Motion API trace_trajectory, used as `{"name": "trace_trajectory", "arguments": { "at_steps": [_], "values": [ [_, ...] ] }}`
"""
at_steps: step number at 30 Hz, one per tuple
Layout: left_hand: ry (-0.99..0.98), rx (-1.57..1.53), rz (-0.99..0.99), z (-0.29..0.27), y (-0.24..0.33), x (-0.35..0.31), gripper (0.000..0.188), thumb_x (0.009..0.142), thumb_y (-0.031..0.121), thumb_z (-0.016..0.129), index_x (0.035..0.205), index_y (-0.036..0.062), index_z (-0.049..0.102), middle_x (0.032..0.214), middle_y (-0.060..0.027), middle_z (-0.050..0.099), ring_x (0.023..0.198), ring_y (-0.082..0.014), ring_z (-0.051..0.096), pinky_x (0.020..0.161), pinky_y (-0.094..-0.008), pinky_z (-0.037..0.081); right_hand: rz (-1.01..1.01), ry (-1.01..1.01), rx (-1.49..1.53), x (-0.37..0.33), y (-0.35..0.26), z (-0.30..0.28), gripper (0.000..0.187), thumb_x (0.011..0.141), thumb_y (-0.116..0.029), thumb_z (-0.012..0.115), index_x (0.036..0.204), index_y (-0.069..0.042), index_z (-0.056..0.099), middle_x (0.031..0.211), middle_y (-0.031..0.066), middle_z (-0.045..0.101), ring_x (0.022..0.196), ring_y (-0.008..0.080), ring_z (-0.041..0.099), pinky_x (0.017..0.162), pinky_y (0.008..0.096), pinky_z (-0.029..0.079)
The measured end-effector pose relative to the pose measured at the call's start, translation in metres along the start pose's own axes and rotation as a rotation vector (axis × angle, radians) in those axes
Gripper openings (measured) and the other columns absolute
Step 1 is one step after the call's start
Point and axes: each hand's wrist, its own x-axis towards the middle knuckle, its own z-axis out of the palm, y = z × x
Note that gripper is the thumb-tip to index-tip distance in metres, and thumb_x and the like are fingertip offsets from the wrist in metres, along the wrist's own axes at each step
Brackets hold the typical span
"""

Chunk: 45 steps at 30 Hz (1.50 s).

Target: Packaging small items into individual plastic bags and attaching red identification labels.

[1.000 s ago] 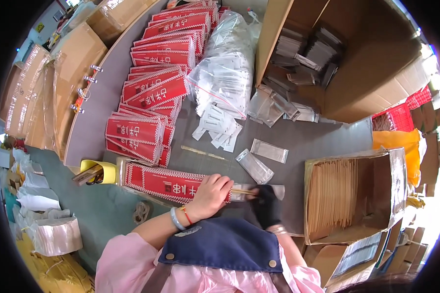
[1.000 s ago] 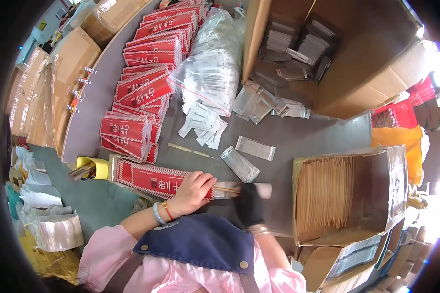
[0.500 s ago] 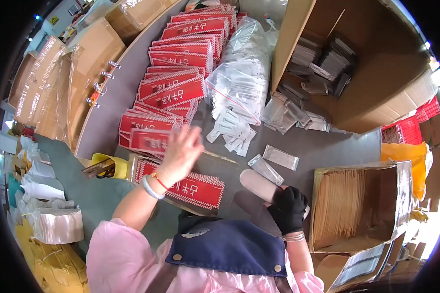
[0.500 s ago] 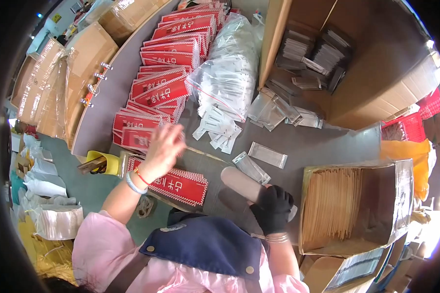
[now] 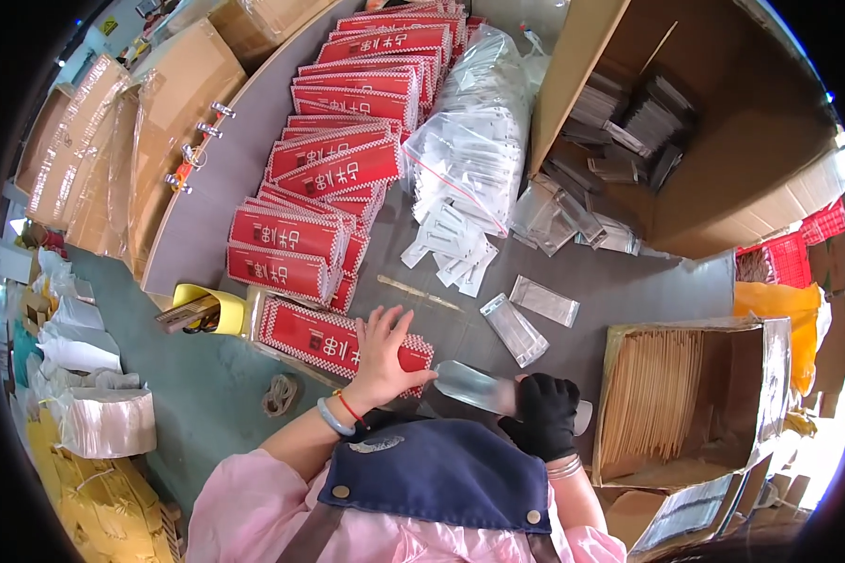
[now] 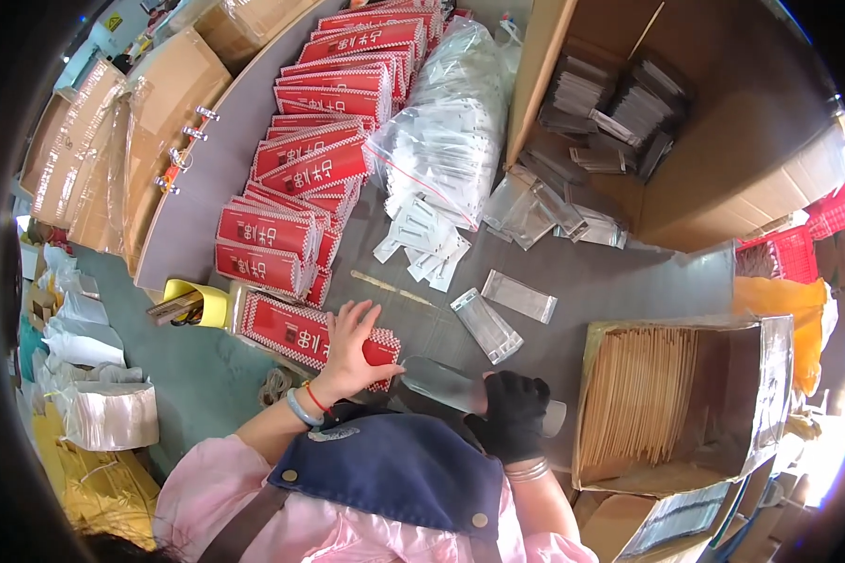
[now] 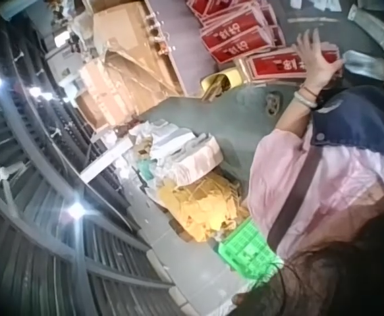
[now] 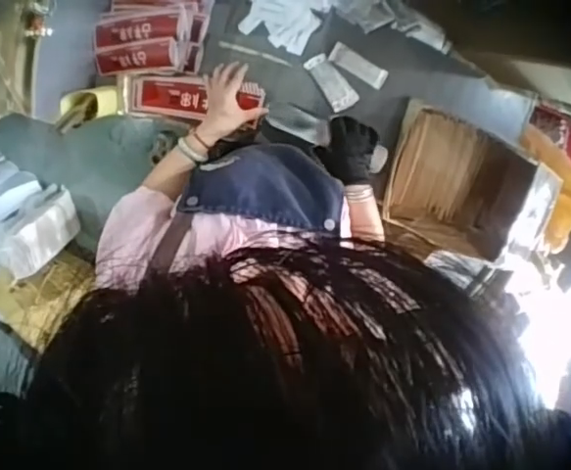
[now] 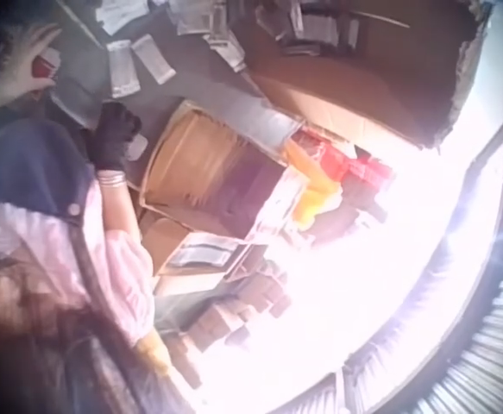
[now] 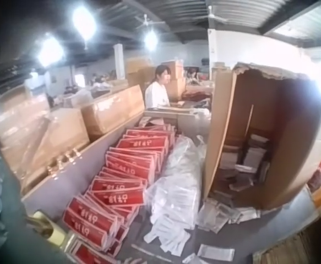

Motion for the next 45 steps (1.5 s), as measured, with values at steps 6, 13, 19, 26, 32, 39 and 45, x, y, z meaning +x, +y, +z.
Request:
{"name": "trace_trajectory", "arguments": {
  "at_steps": [6, 13, 19, 26, 32, 39, 45],
  "values": [
    [-0.035, 0.017, 0.032, 0.000, -0.001, 0.002, 0.104, 0.062, 0.049, 0.087, 0.143, 0.0047, 0.041, 0.145, -0.0181, 0.039, 0.137, -0.0433, 0.029, 0.110, -0.0683, 0.017, -0.088, -0.065, 0.155, 0.028, -0.029, 0.045, 0.064, 0.065, -0.050, 0.079, 0.112, -0.011, 0.059, 0.106, 0.0125, 0.059, 0.102, 0.0333, 0.056, 0.090, 0.0473, 0.038],
    [0.005, -0.111, 0.315, 0.001, -0.004, 0.100, 0.060, 0.075, 0.022, 0.078, 0.129, 0.0055, 0.055, 0.127, -0.0143, 0.056, 0.122, -0.0351, 0.050, 0.104, -0.0550, 0.035, -0.054, 0.206, 0.243, 0.031, -0.011, 0.025, 0.069, 0.067, -0.040, 0.082, 0.125, -0.012, 0.057, 0.121, 0.0116, 0.058, 0.109, 0.0322, 0.054, 0.096, 0.0479, 0.037],
    [0.009, 0.152, 0.285, 0.028, -0.035, 0.147, 0.027, 0.077, 0.015, 0.073, 0.103, 0.0128, 0.072, 0.107, -0.0069, 0.064, 0.102, -0.0310, 0.059, 0.085, -0.0447, 0.048, 0.283, 0.458, 0.133, -0.028, 0.063, -0.008, 0.047, 0.075, -0.011, 0.079, 0.117, -0.003, 0.060, 0.116, 0.0154, 0.061, 0.109, 0.0348, 0.058, 0.095, 0.0409, 0.046],
    [-0.130, 0.147, 0.417, 0.000, -0.005, 0.125, 0.007, 0.077, 0.016, 0.073, 0.083, 0.0125, 0.073, 0.085, -0.0018, 0.067, 0.086, -0.0262, 0.062, 0.078, -0.0396, 0.049, 0.842, 0.626, 0.040, -0.153, 0.163, 0.020, 0.038, 0.080, -0.010, 0.074, 0.115, 0.000, 0.064, 0.107, 0.0137, 0.064, 0.097, 0.0291, 0.060, 0.089, 0.0371, 0.048],
    [-0.104, -0.274, 0.547, 0.047, 0.055, 0.150, 0.016, 0.076, 0.015, 0.078, 0.080, 0.0051, 0.067, 0.084, -0.0104, 0.063, 0.084, -0.0314, 0.062, 0.074, -0.0419, 0.051, 0.745, 0.435, -0.033, -0.162, 0.175, 0.031, 0.030, 0.080, -0.014, 0.072, 0.105, 0.000, 0.064, 0.101, 0.0159, 0.063, 0.100, 0.0353, 0.060, 0.090, 0.0404, 0.048],
    [-0.213, 0.120, 0.442, 0.103, 0.090, 0.173, 0.045, 0.067, 0.025, 0.085, 0.105, 0.0132, 0.065, 0.106, -0.0071, 0.058, 0.106, -0.0315, 0.053, 0.087, -0.0463, 0.043, 1.013, 0.202, 0.025, -0.131, 0.156, 0.010, 0.025, 0.080, -0.018, 0.055, 0.098, -0.002, 0.062, 0.098, 0.0214, 0.064, 0.099, 0.0406, 0.059, 0.087, 0.0497, 0.047],
    [-0.306, 0.093, 0.378, 0.100, 0.101, 0.180, 0.038, 0.067, 0.020, 0.086, 0.093, 0.0122, 0.060, 0.099, -0.0081, 0.063, 0.101, -0.0323, 0.060, 0.084, -0.0496, 0.045, 0.951, 0.273, 0.177, -0.121, 0.133, -0.003, 0.026, 0.080, -0.020, 0.058, 0.101, -0.004, 0.062, 0.105, 0.0200, 0.065, 0.103, 0.0410, 0.060, 0.089, 0.0484, 0.048]
  ]
}}
